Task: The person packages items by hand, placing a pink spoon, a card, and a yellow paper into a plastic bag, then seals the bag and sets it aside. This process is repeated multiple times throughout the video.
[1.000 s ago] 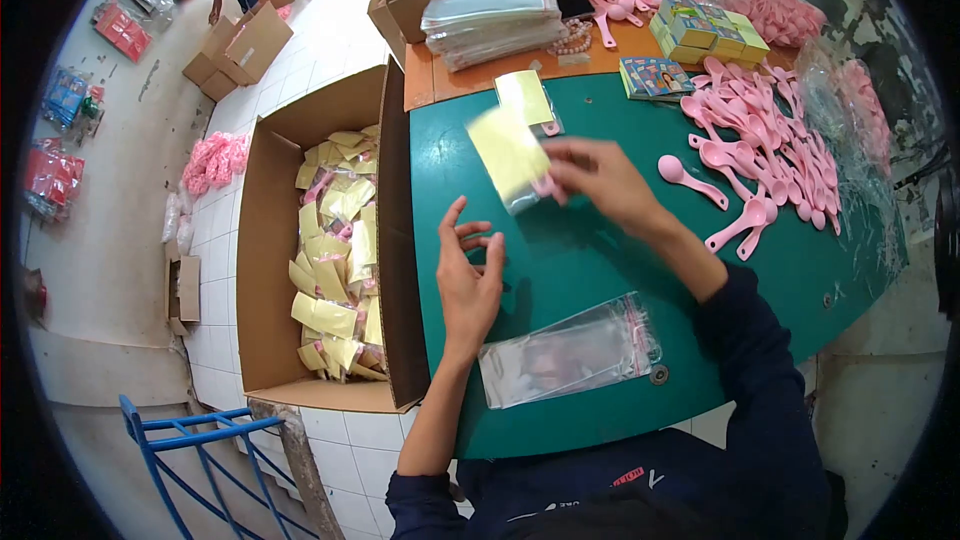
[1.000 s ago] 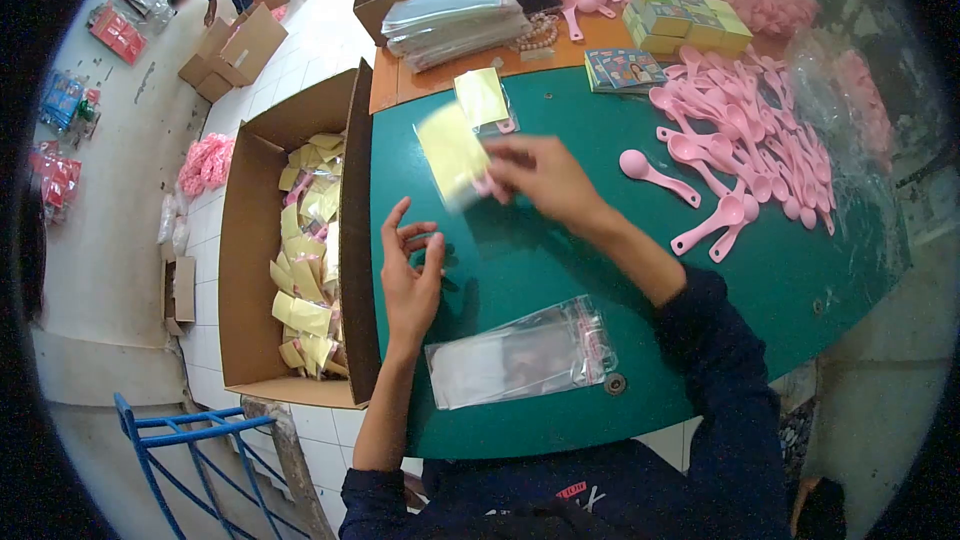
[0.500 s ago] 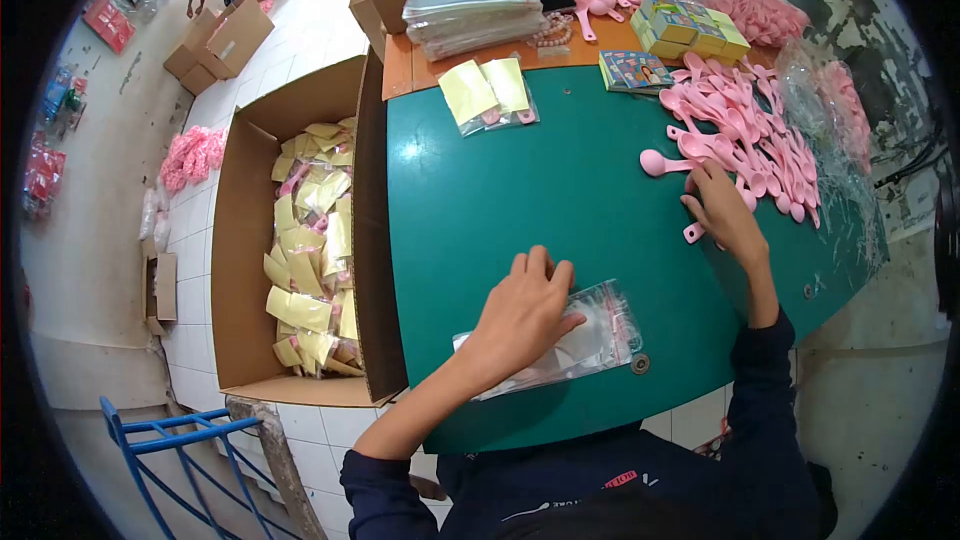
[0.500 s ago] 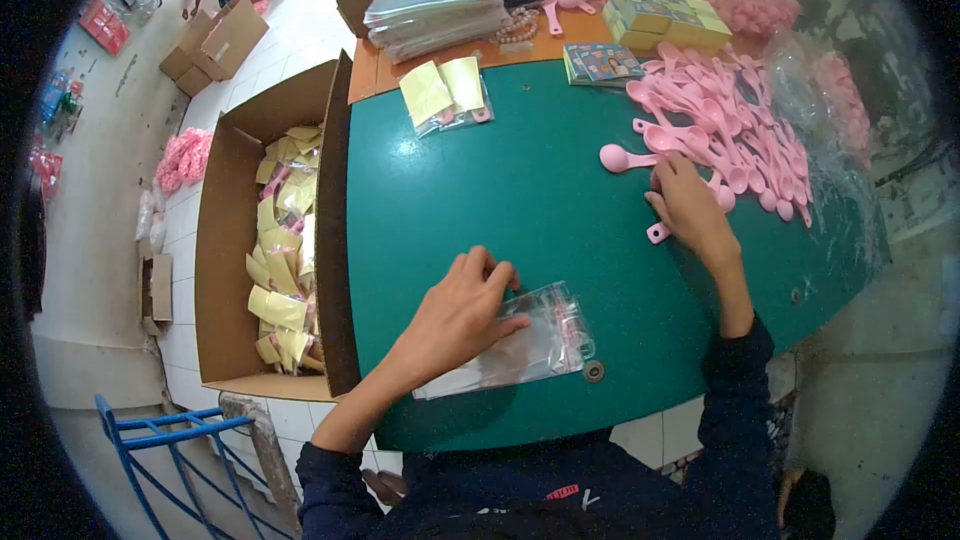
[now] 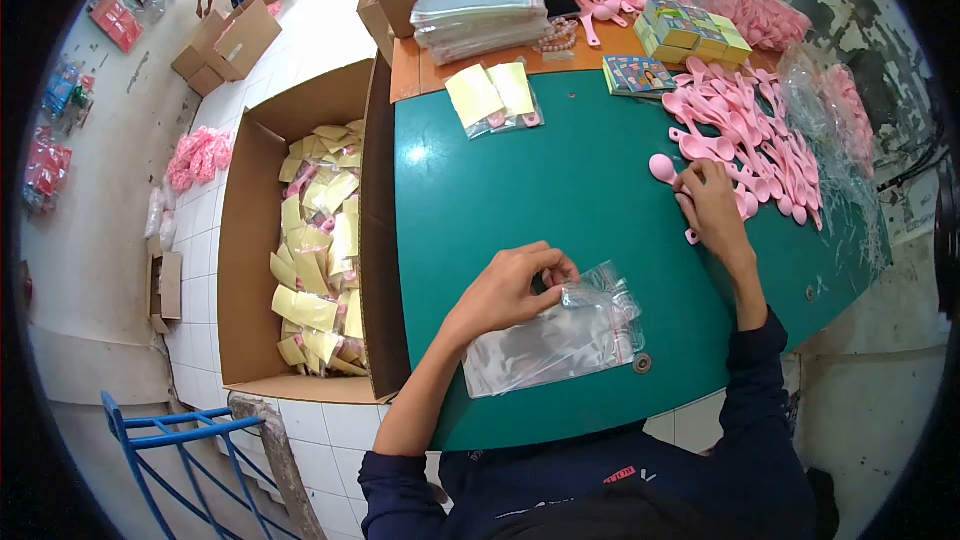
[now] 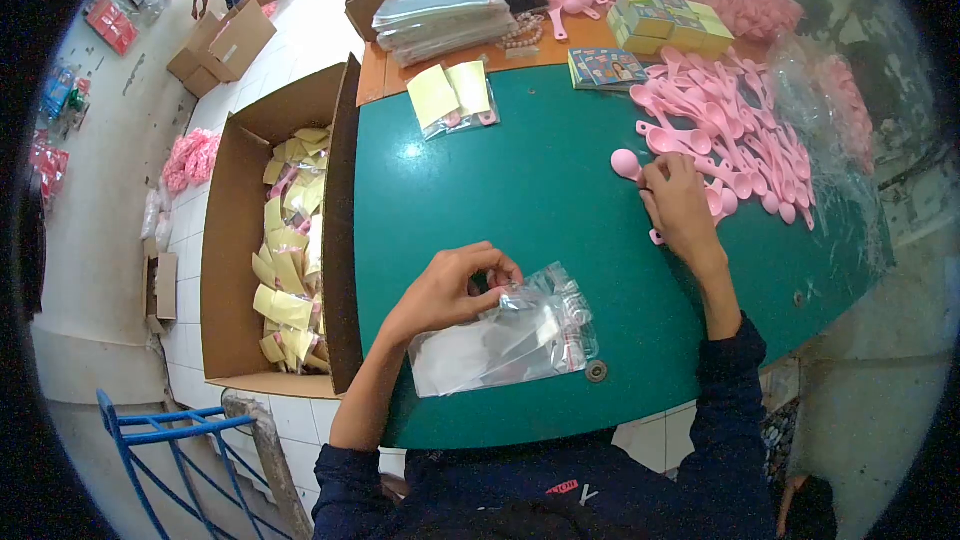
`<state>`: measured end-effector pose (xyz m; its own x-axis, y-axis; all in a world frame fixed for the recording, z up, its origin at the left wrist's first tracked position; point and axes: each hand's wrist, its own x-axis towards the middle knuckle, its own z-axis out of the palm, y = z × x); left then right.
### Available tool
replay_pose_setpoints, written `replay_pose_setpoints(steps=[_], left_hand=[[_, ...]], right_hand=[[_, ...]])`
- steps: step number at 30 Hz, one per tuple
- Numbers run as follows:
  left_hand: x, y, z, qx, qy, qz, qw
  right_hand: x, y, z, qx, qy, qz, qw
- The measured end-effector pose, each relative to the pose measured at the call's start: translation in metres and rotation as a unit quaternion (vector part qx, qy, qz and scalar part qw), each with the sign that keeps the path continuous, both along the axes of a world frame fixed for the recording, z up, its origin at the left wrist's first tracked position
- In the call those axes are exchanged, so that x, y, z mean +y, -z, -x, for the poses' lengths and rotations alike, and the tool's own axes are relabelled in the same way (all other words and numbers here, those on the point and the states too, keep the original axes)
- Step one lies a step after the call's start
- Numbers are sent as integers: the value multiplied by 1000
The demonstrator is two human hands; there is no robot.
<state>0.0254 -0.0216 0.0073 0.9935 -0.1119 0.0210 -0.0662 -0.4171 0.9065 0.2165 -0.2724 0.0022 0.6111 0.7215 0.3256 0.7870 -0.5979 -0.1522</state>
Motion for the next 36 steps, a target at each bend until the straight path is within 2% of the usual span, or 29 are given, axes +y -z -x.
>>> replay_pose_setpoints(steps=[2,5,8,9,11,12,13,17,23,26,29,32,35,36], left_hand=[[-1,-6,2,23,-5,-13,1000],[1,-4,3,-8,-11,-7,1000],[5,6,0,-39,-3,73,997],[5,6,0,-13,-10,123,992],[5,6,0,39,-25,220,974],[5,5,0,57,-35,231,971],[6,5,0,75,-45,242,966],[6,2,-1,85,-61,215,971],[1,-7,-2,106,-77,138,982],[-3,-16,-1,132,-73,74,986],[-8,-2,-2,76,-29,119,990],[-11,-5,-3,81,12,123,989],[-6,-8,-4,111,-16,146,983],[-6,-7,-3,117,-17,170,978]], right_hand=[[2,-2,5,26,12,-6,1000],[0,7,0,43,-5,-61,997],[4,2,7,65,-1,-137,989],[8,-4,11,77,0,-166,983],[14,-17,22,184,-45,-203,961],[17,-23,30,237,-67,-220,944],[20,-25,40,394,-36,-263,880],[34,-31,64,450,-87,-277,845],[36,-41,73,473,-113,-196,851],[39,-41,76,393,-172,-154,890],[39,-37,78,386,-215,-133,887],[42,-41,83,421,-193,-143,875],[41,-42,82,569,-91,-346,741],[39,-37,81,552,-100,-328,760]])
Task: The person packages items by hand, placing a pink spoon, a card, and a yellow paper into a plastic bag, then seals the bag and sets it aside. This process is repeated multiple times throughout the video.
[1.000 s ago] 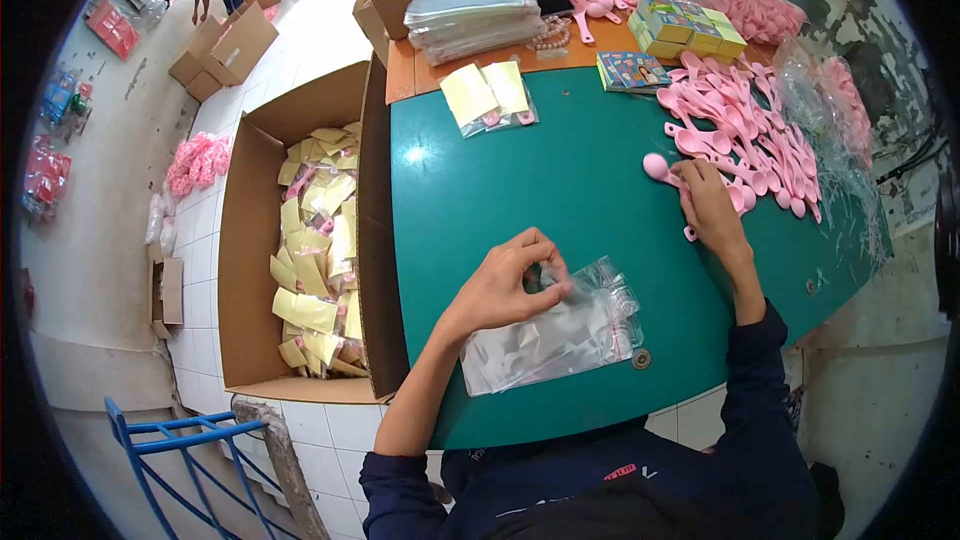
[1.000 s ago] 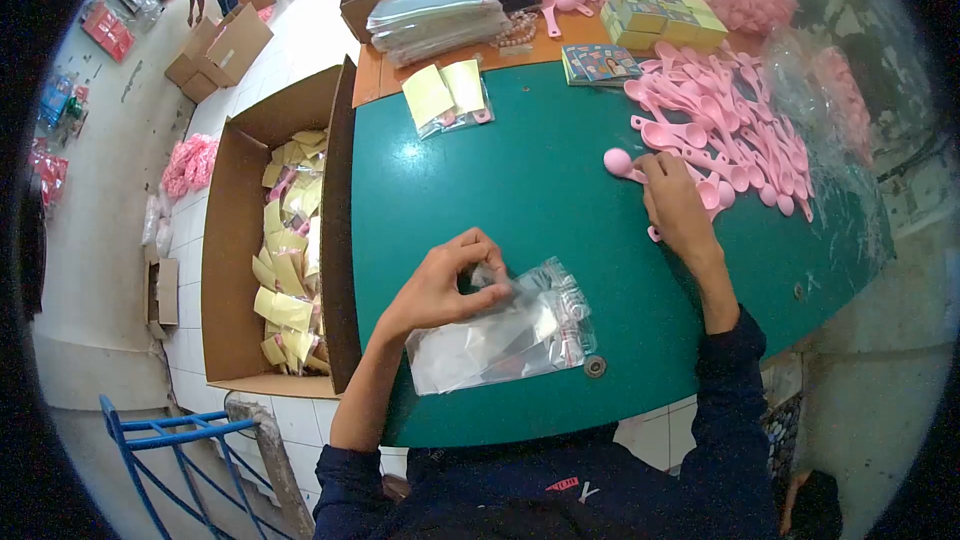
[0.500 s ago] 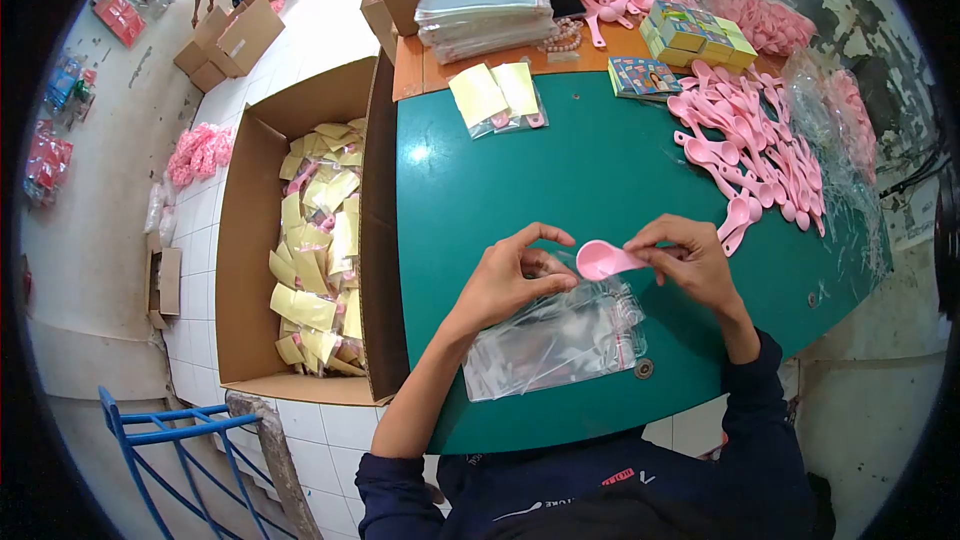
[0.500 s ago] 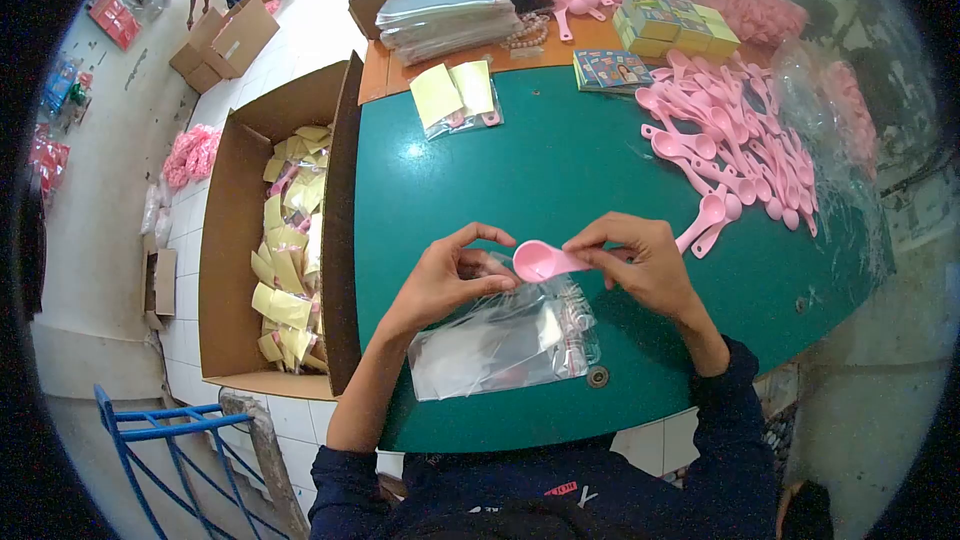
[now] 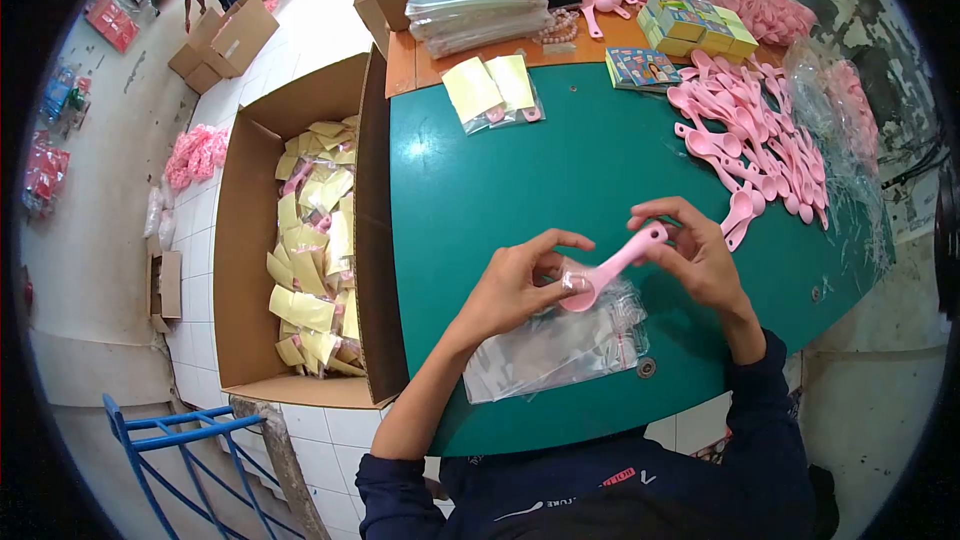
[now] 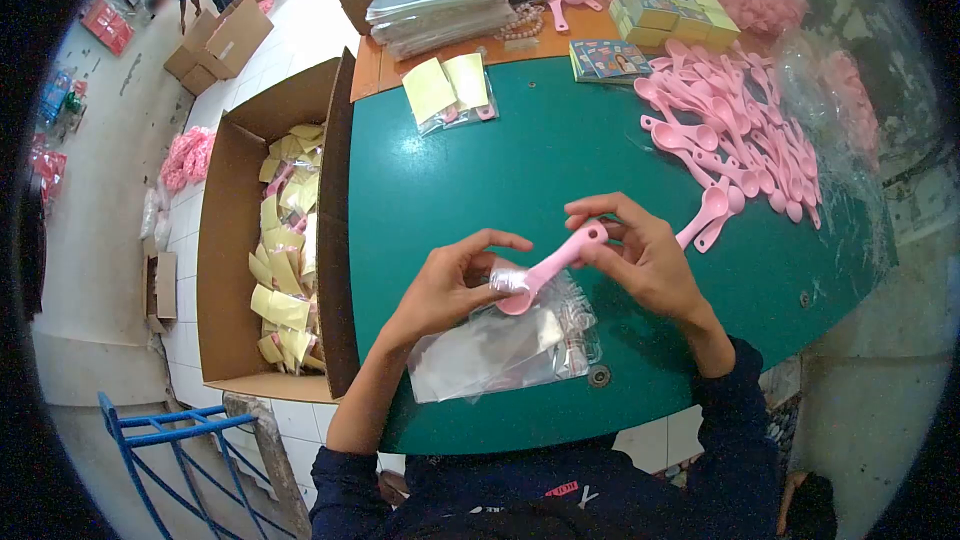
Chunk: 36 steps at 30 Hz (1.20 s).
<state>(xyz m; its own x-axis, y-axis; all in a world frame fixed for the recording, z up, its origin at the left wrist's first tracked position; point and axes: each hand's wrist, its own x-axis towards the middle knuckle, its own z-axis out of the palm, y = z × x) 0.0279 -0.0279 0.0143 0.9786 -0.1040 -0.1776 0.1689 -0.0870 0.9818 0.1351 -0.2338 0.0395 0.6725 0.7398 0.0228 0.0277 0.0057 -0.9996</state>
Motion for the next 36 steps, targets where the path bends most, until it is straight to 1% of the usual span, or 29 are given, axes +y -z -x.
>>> replay_pose_setpoints(steps=[2,3,6,7,10,13,14,15,16,19,21,22,23,24,25,26,27,29,30,31,32,33,34,35,36], left_hand=[[3,3,-1,1,-5,40,999],[-1,4,-1,-32,-2,96,995],[-10,8,0,-93,-67,86,990],[-11,5,4,-74,-105,89,988],[2,1,6,27,16,-9,999],[-5,6,4,-102,34,46,993],[-4,2,5,-69,27,66,995],[-1,-7,8,-37,21,86,995],[1,-13,10,-5,14,105,994],[11,-3,10,-73,-7,73,995],[10,-9,10,-80,-49,197,976],[9,-11,11,-82,-70,259,960],[14,-10,10,-75,-50,293,952],[14,-7,8,-86,-64,275,955],[13,-3,7,-98,-78,257,958],[13,0,6,-111,-94,239,960],[16,1,6,-118,-97,153,976],[16,6,4,-106,-116,6,988],[16,9,4,-97,-126,-66,985],[17,12,2,-46,-154,-34,986],[16,12,1,-49,-173,6,984],[15,11,-1,-53,-192,45,979],[14,8,-2,-59,-210,82,972],[13,-1,-1,-30,-211,138,967],[14,-2,0,-30,-205,141,968]], right_hand=[[-1,14,-6,-67,-18,18,997],[-1,16,-4,-119,-39,47,991],[8,4,12,-33,14,-15,999],[8,2,10,-29,28,-47,998],[6,6,6,-58,81,-58,993],[11,4,14,-100,37,-35,994],[16,-2,15,-222,-27,-26,974],[24,-10,16,-340,-92,-16,936],[29,-16,13,-452,-155,-7,879],[46,-22,-15,-312,-218,-73,922],[56,-38,-79,-232,-209,-36,949],[64,-35,-126,-338,-122,42,932],[67,-31,-169,-369,13,173,913],[65,-8,-216,-491,144,192,838],[54,13,-262,-504,137,289,802],[46,27,-291,-511,129,383,758],[44,35,-293,-488,142,361,782],[45,44,-285,-438,158,320,825],[48,45,-287,-453,196,324,807],[49,43,-284,-465,233,329,789],[49,43,-279,-474,272,334,768],[46,46,-277,-540,285,287,738],[44,43,-269,-561,289,277,725],[42,33,-253,-582,292,266,711],[41,19,-234,-604,294,253,696]])
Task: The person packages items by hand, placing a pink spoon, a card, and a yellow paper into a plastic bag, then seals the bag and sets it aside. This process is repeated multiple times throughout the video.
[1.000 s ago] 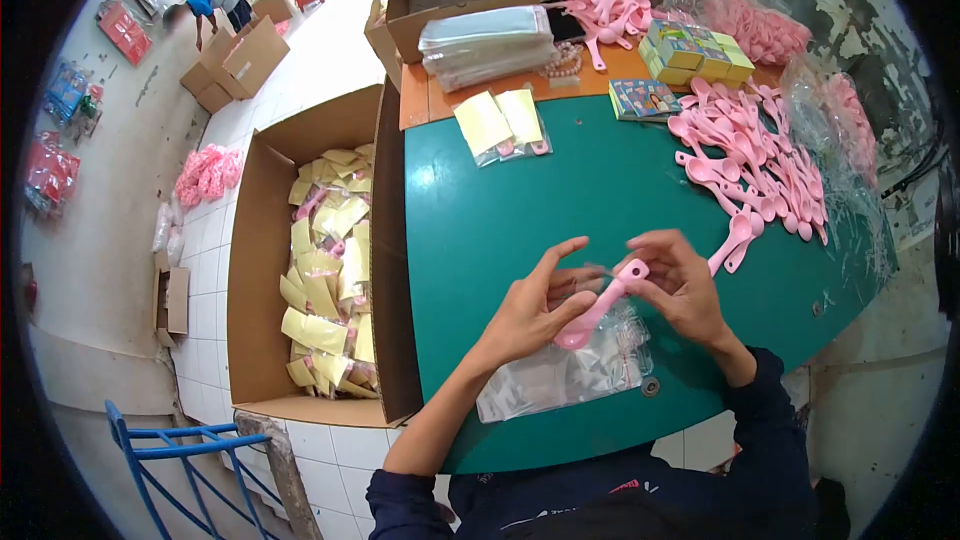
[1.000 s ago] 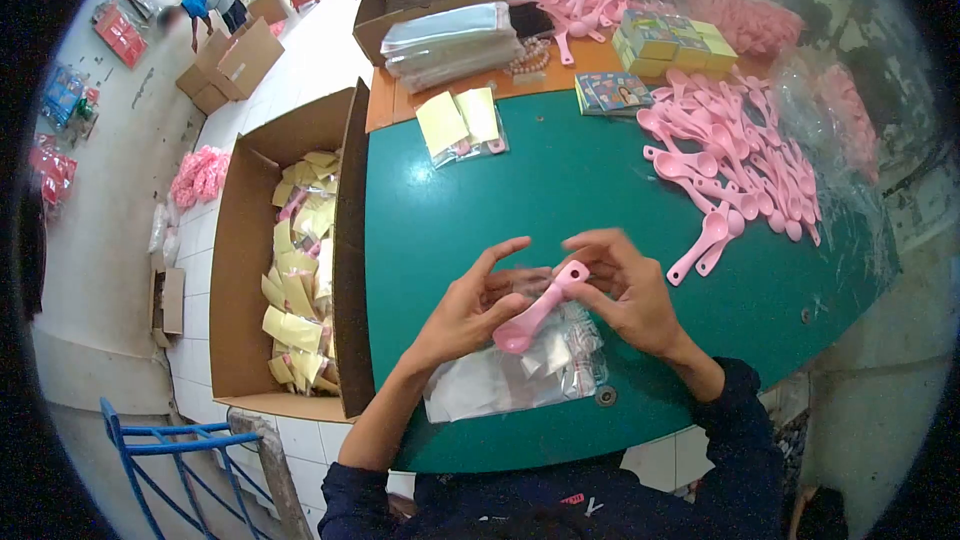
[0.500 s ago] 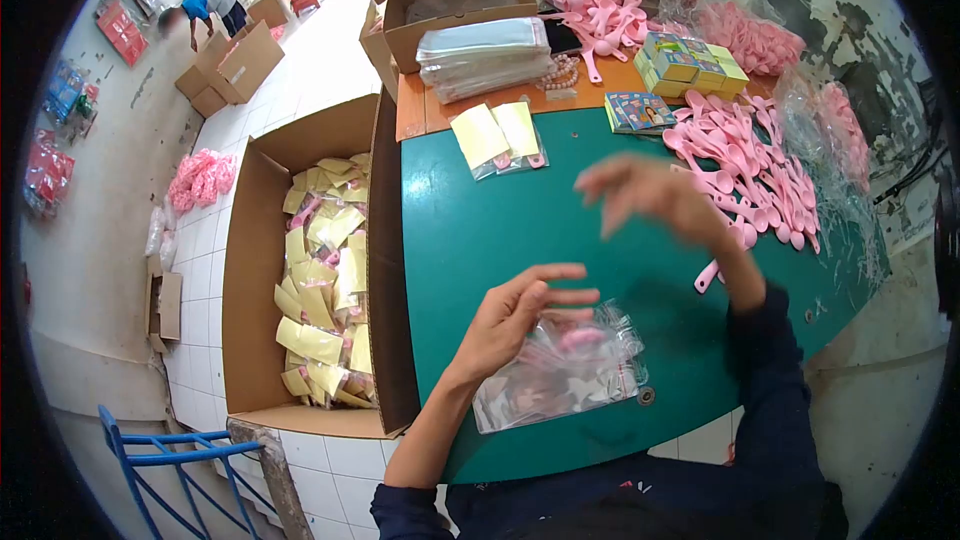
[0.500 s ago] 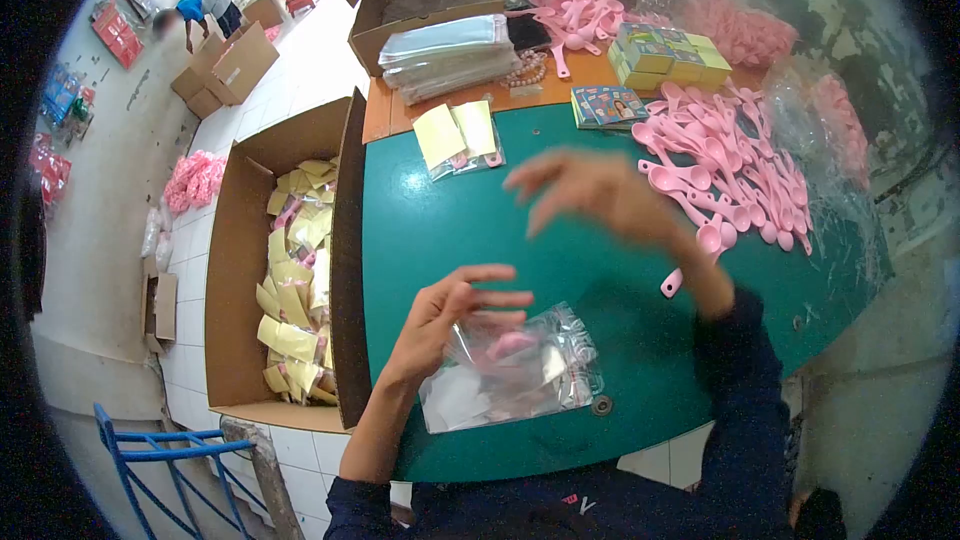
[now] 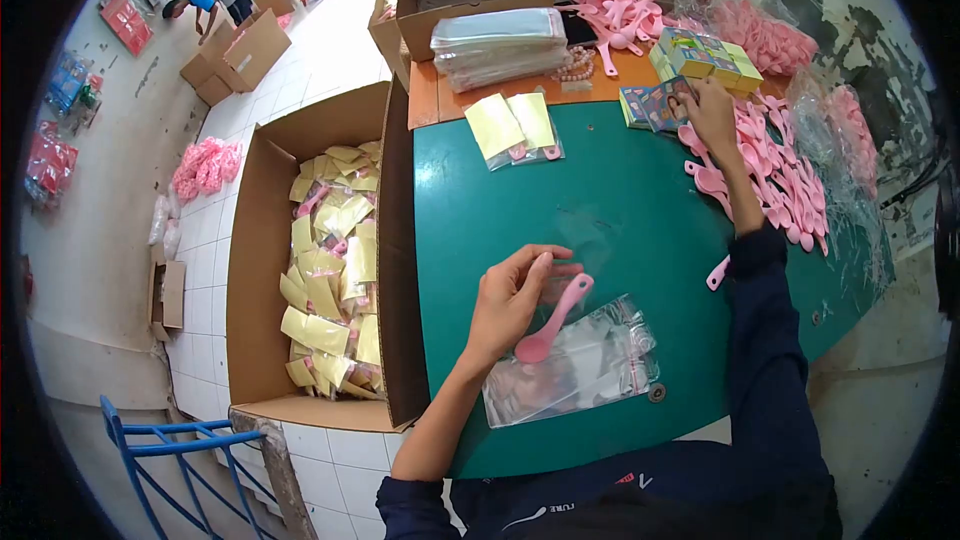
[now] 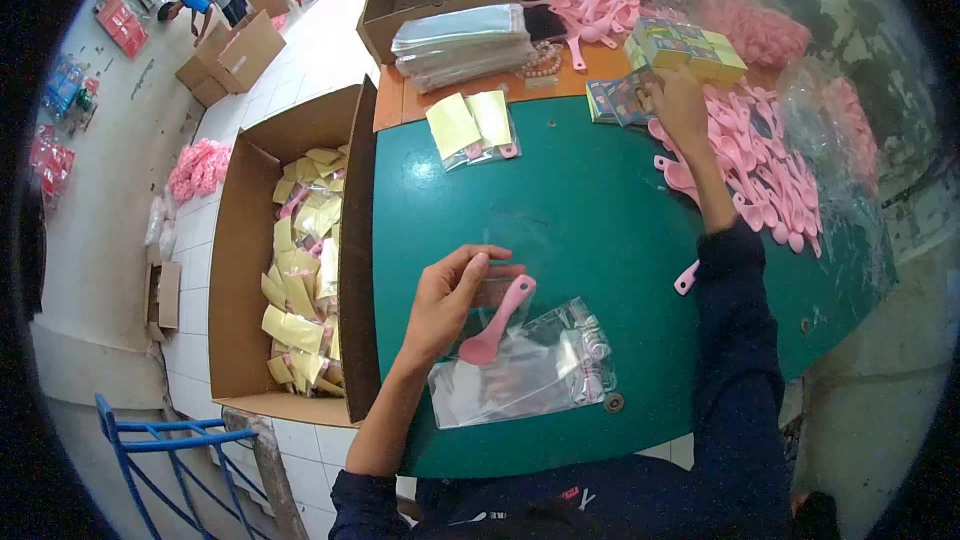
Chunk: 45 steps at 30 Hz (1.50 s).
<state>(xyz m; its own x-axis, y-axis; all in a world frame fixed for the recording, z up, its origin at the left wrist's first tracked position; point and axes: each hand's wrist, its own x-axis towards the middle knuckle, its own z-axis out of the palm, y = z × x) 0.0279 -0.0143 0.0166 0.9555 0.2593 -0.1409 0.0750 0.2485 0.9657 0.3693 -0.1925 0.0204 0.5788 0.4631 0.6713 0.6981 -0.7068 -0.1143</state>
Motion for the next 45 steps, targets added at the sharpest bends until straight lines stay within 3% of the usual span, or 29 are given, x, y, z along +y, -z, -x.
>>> replay_pose_setpoints(steps=[2,4,6,9,15,19,23,26,27,30,31,34,35,38,39,45], left_hand=[[-1,0,2,1,16,6,1000],[-3,0,1,7,25,0,1000],[-5,-1,-1,7,36,-2,999],[-8,-4,0,-4,41,-7,999],[-10,-5,4,-26,52,-9,998],[-5,12,5,-24,82,-144,986],[-9,-1,5,-42,112,-205,971],[-13,-10,7,-35,107,-248,962],[-13,-11,7,-32,102,-269,957],[-14,-7,8,17,98,-380,920],[-12,-8,8,18,94,-342,935],[8,-12,11,12,125,-302,945],[18,-13,11,60,146,-278,948],[17,-3,8,-37,65,-215,974],[18,1,8,-3,63,-153,986],[20,9,5,38,44,-119,991]], right_hand=[[0,-40,60,230,-165,-21,959],[-5,-49,104,478,-299,-102,819],[-8,-78,154,538,-278,-111,788],[-12,-87,176,554,-303,-99,769],[-11,-85,175,512,-303,18,803],[-9,-81,184,490,-360,41,793],[6,-84,198,550,-328,201,741],[11,-65,200,364,-370,280,808],[11,-58,202,349,-392,257,811],[16,-29,197,380,-530,174,738],[16,-28,191,406,-537,150,724],[13,-41,171,504,-421,119,745],[10,-39,166,581,-372,59,721],[11,-38,160,610,-351,-32,709],[11,-38,161,620,-345,-32,704],[12,-33,160,652,-320,-17,688]])
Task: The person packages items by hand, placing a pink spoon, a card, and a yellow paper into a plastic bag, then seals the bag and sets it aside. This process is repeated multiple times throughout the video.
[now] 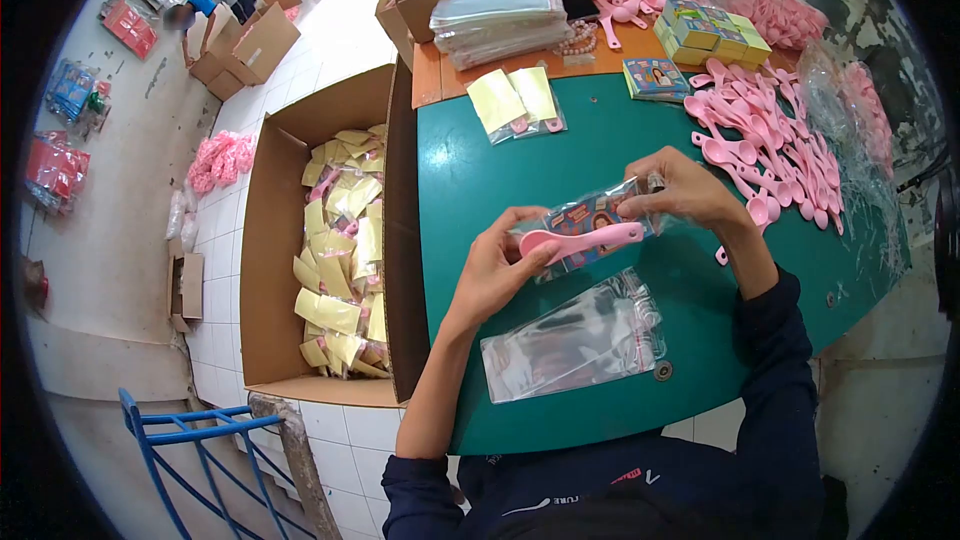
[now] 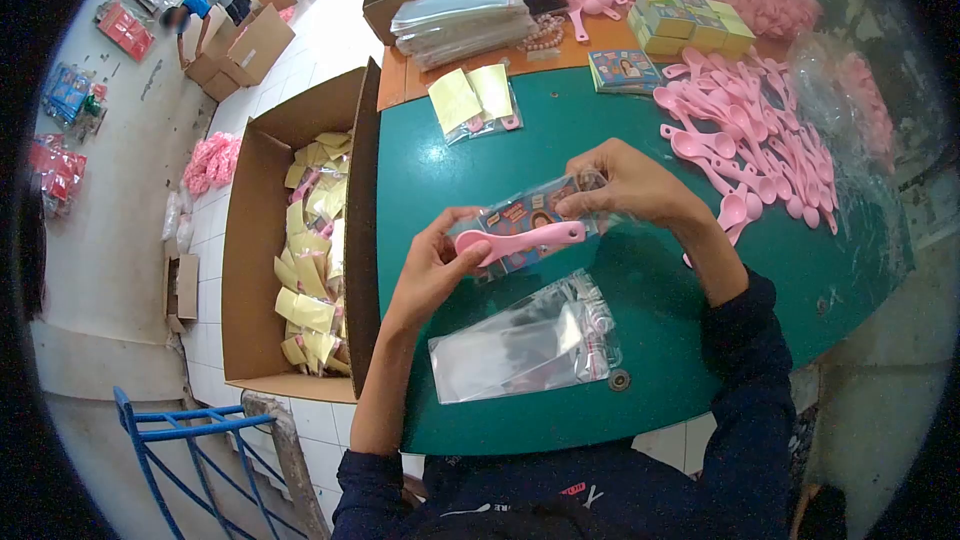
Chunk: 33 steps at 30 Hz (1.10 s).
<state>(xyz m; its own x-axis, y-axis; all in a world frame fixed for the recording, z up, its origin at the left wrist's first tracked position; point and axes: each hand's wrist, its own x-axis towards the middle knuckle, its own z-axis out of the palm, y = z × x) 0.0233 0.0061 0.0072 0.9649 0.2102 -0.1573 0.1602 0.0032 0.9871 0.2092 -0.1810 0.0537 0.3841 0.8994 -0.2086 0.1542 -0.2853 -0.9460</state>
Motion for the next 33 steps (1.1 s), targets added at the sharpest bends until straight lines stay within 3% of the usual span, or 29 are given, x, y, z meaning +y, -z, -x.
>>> replay_pose_setpoints(steps=[4,7,9,12,14,18,20,23,28,33], left_hand=[[-3,-1,0,-54,10,72,996],[1,2,0,-41,15,69,997],[2,3,-1,-32,9,89,995],[-6,7,-2,-90,-95,-125,983],[-4,3,-3,-45,-72,48,995],[-9,-4,0,77,16,276,958],[-12,-2,2,84,29,209,974],[-9,4,6,83,50,166,981],[-9,0,9,75,50,183,979],[-10,9,8,47,101,171,979]], right_hand=[[4,7,2,-94,-10,-22,995],[2,-8,8,54,5,-21,998],[-1,-12,6,17,7,-27,999],[-1,-14,4,-125,65,-43,989],[-2,-20,10,-260,86,-32,961],[4,-14,33,-310,-85,-109,940],[9,4,37,-334,-135,-109,926],[11,18,53,-374,-123,-38,918],[24,28,82,-321,-19,-91,943],[30,38,72,-247,-26,-50,967]])
